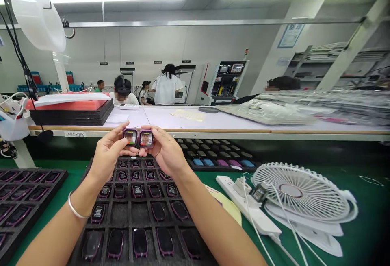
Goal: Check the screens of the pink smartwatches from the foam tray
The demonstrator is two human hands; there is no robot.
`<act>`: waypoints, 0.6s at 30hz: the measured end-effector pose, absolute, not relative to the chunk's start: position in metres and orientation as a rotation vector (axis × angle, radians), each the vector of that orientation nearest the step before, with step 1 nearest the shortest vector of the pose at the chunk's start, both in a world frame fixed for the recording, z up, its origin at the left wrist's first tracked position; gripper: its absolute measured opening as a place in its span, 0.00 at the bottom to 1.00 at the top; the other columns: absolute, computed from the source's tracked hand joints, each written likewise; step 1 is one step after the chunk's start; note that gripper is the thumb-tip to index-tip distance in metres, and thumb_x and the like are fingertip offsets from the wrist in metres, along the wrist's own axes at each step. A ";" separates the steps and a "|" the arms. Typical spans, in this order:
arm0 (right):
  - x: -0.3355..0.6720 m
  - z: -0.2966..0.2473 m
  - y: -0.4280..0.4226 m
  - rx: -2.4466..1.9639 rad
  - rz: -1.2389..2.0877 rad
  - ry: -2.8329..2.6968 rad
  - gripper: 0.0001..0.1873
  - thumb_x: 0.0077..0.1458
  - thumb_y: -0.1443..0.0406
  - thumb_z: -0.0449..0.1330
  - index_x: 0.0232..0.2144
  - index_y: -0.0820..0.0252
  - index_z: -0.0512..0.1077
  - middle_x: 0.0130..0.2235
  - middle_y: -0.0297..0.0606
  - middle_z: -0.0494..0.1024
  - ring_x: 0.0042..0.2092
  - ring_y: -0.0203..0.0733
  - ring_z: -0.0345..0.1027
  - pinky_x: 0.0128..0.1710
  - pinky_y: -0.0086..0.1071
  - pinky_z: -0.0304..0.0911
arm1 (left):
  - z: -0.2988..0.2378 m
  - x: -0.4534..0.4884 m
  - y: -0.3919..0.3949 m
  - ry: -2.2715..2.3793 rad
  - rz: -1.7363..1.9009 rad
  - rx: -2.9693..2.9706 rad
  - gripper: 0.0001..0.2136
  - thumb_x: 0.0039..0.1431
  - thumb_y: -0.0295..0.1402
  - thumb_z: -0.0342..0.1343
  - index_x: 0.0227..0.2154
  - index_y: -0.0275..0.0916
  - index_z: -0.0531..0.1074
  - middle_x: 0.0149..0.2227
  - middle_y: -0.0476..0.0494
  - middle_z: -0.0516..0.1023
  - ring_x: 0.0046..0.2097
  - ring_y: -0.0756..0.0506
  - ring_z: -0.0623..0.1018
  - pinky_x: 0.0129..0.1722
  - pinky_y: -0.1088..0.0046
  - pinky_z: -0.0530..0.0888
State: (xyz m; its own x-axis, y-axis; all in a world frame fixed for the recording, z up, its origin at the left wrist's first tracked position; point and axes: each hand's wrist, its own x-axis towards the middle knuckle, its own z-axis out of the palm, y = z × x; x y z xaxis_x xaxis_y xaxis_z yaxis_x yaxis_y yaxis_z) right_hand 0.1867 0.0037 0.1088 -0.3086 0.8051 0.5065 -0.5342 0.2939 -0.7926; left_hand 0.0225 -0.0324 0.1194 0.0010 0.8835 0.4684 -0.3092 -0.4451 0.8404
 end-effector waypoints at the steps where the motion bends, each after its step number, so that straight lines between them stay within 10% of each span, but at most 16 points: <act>1: 0.188 0.115 0.005 -0.281 1.338 -1.327 0.18 0.58 0.53 0.65 0.43 0.58 0.75 0.30 0.33 0.80 0.23 0.36 0.74 0.27 0.31 0.71 | 0.124 0.023 -0.031 0.641 1.628 1.348 0.27 0.51 0.33 0.66 0.57 0.37 0.75 0.35 0.48 0.81 0.29 0.47 0.84 0.31 0.71 0.83; 18: 0.192 0.166 0.020 -0.230 1.182 -1.381 0.11 0.62 0.58 0.60 0.43 0.57 0.74 0.33 0.33 0.79 0.25 0.36 0.73 0.27 0.32 0.72 | 0.170 0.029 -0.011 0.462 1.653 1.435 0.30 0.58 0.45 0.54 0.59 0.32 0.71 0.38 0.40 0.83 0.29 0.45 0.82 0.32 0.65 0.82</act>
State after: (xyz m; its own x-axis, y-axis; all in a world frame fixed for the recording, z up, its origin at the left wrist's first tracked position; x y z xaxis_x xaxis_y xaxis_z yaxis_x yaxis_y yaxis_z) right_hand 0.1917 0.0202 0.1655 -0.2381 0.7425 0.6261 -0.5040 0.4566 -0.7331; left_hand 0.0289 -0.0108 0.1697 0.0478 0.7952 0.6045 -0.3660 -0.5491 0.7513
